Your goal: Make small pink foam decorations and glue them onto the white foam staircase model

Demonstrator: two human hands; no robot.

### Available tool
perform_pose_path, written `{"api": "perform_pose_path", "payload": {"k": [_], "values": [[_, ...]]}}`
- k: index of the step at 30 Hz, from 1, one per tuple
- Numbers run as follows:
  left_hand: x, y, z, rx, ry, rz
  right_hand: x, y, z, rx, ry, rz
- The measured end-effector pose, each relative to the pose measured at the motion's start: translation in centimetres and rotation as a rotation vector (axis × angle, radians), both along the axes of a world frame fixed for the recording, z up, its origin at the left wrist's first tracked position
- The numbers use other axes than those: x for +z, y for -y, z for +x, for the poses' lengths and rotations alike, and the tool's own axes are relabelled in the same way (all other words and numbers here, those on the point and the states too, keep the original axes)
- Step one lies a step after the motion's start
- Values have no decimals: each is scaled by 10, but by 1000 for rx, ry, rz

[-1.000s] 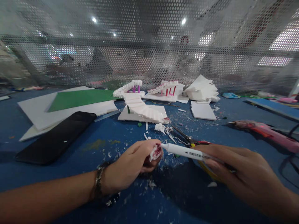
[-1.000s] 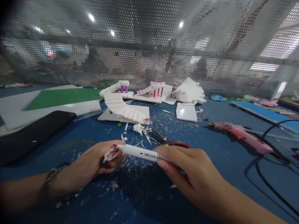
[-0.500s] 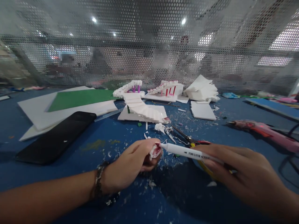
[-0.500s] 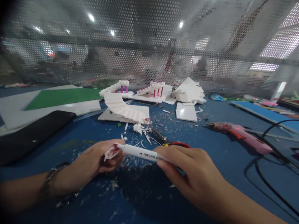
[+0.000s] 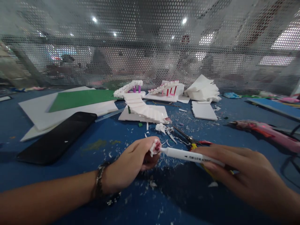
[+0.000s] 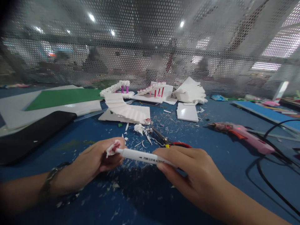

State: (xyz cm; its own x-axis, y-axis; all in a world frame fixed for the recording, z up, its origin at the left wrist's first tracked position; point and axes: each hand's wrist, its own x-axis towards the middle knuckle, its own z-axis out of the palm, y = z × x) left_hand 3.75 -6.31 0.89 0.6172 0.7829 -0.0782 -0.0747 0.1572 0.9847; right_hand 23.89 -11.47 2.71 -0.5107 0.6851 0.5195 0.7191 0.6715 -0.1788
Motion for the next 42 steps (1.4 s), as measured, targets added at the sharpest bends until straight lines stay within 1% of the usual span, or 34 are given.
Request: {"api": "perform_pose_path", "payload": {"k": [3,9,12,14,19,22,25,28,30,33,36,42], "values": [[1,0,1,11,-15,16,0,-1,0,-10,-28,-4],[3,0,2,48,-36,-27,4,-3,-1,-9,5,96],[1,0,1,23,3,-51,4,-3,-1,-27,-18,64],[0,-1,0,-5,12,-29,4,-2,-1,-32,-31,44],[-1,0,-1,-1,-31,40,6,-1,-1,-15,-42,33],[-1,-1,-1,4,-29,12,6,0,-1,-15,-41,35],[-2,-2,0,18,15,-8,7,-1,-1,-37,-31,52],[-4,-3,0,-6,86,-12,7,-2,0,-89,-23,75],[-5,-3,0,-15,94,-3,6,-2,1,-110,-26,71],[-6,-3,-1,-18,82,0,3,-1,1,-80,-49,48],[-6,-2,0,-20,128,-32,2,-1,1,-84,-43,70],[-5,-3,1,-26,122,-14,6,0,-1,-75,-18,111]]}}
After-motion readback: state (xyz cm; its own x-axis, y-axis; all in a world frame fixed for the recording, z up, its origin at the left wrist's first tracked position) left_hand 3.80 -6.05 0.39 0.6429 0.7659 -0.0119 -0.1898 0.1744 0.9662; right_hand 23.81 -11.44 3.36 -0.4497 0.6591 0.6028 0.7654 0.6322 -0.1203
